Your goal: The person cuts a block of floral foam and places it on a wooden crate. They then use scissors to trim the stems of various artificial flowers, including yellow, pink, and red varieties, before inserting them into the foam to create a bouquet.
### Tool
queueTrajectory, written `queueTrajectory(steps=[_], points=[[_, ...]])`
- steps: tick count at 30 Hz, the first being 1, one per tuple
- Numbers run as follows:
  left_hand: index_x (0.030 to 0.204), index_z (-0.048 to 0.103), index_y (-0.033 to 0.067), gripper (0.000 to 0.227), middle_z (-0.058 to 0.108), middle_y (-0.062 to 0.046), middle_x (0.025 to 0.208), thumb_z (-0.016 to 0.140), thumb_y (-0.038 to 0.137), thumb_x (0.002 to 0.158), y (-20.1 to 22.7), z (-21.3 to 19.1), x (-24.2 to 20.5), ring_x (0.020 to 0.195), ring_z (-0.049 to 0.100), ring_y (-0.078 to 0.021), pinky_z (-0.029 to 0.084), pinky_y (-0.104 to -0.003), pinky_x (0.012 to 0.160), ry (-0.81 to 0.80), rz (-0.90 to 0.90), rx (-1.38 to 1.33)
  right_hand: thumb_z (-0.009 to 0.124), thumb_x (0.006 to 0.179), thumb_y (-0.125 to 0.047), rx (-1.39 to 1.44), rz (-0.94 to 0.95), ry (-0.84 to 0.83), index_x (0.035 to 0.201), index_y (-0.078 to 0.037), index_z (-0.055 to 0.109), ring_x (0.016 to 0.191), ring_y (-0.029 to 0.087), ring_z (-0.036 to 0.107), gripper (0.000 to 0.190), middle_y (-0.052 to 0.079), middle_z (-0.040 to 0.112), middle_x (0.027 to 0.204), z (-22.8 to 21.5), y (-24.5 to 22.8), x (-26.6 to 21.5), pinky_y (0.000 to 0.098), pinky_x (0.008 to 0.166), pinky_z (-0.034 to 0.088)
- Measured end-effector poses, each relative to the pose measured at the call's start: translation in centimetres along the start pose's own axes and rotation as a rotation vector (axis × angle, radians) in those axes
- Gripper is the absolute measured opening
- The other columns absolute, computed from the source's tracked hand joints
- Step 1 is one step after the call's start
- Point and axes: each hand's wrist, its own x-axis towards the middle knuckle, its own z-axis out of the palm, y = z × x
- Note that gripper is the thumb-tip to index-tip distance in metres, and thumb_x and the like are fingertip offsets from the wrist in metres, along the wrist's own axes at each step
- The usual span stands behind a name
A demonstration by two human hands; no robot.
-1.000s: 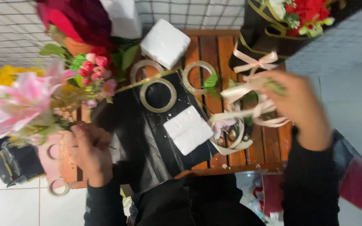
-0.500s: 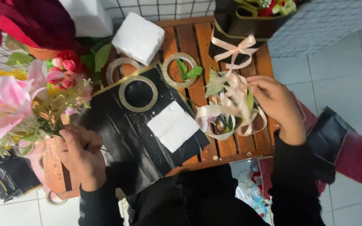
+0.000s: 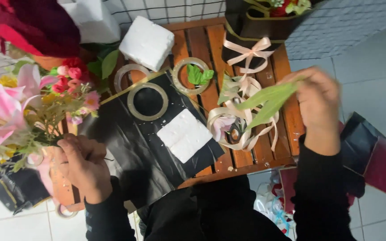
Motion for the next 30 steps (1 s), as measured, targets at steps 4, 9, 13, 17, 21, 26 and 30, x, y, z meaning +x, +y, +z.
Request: queueTrajectory(steps=[4,9,13,17,21,26,30], points=[[0.087,0.041,0.0196,0.038,0.024,0.007,0.063,0.052,0.051,0.105,0.7,-0.3,0.1,0.054,0.019,-0.0063,0.017,-0.025,0.048,0.026,0.028,0.009,0.049,0.088,-0.012,0.003,0.021,0.202,0.097,-0.003,0.060,0.079,0.017,0.058,0.016,0.012,0.063,0.091,2.5,-2.4,2.2,0.0260,0.071,0.046],[0.094,0.043,0.0199,0.030,0.024,0.011,0.063,0.046,0.044,0.112,-1.2,-2.1,1.1,0.046,0.025,-0.0019,0.022,-0.017,0.044,-0.039,0.077,-0.054,0.061,0.096,-0.005,-0.054,0.105,0.040,0.112,0.004,0.070,0.074,0.019,0.071,0.020,0.017,0.070,0.090,12.5,-5.7,4.9,0.0303,0.066,0.062],[0.094,0.045,0.0215,0.028,0.027,0.012,0.063,0.047,0.043,0.111,-1.8,-2.3,1.4,0.046,0.030,-0.0008,0.024,-0.017,0.044,-0.014,0.052,-0.097,0.059,0.099,-0.006,0.236,0.251,0.069,0.119,0.002,0.067,0.074,0.014,0.073,0.023,0.009,0.070,0.093,16.0,1.6,8.4,0.0255,0.064,0.066],[0.094,0.045,0.0194,0.028,0.028,0.009,0.062,0.049,0.041,0.111,-1.3,-2.2,1.8,0.045,0.028,-0.0035,0.025,-0.019,0.043,-0.016,0.052,-0.127,0.051,0.102,0.000,0.555,0.416,0.169,0.129,-0.001,0.057,0.104,0.019,0.070,0.028,0.005,0.056,0.108,17.5,5.7,10.6,0.0275,0.094,0.062],[0.097,0.045,0.0184,0.026,0.027,0.008,0.064,0.045,0.039,0.113,-1.2,-2.3,2.4,0.046,0.027,-0.0035,0.025,-0.020,0.043,-0.015,0.017,-0.118,0.051,0.098,0.017,0.759,0.402,0.152,0.134,0.018,0.043,0.138,0.046,0.051,0.038,0.023,0.048,0.126,16.2,8.9,10.1,0.0555,0.122,0.039],[0.093,0.045,0.0190,0.028,0.025,0.009,0.063,0.046,0.040,0.112,-1.3,-2.3,2.9,0.043,0.027,-0.0037,0.026,-0.019,0.042,-0.011,-0.002,-0.105,0.070,0.089,0.001,-0.104,0.154,-0.120,0.141,0.010,0.046,0.118,0.043,0.059,0.058,0.025,0.044,0.142,16.0,5.0,6.6,0.0463,0.087,0.057],[0.091,0.043,0.0197,0.029,0.027,0.009,0.060,0.048,0.040,0.111,-1.2,-1.4,3.1,0.043,0.028,-0.0041,0.026,-0.018,0.042,-0.022,-0.008,-0.081,0.083,0.083,-0.020,-0.919,-0.281,-0.340,0.146,-0.009,0.059,0.111,0.030,0.060,0.068,0.010,0.059,0.128,16.0,5.5,7.2,0.0406,0.092,0.052]])
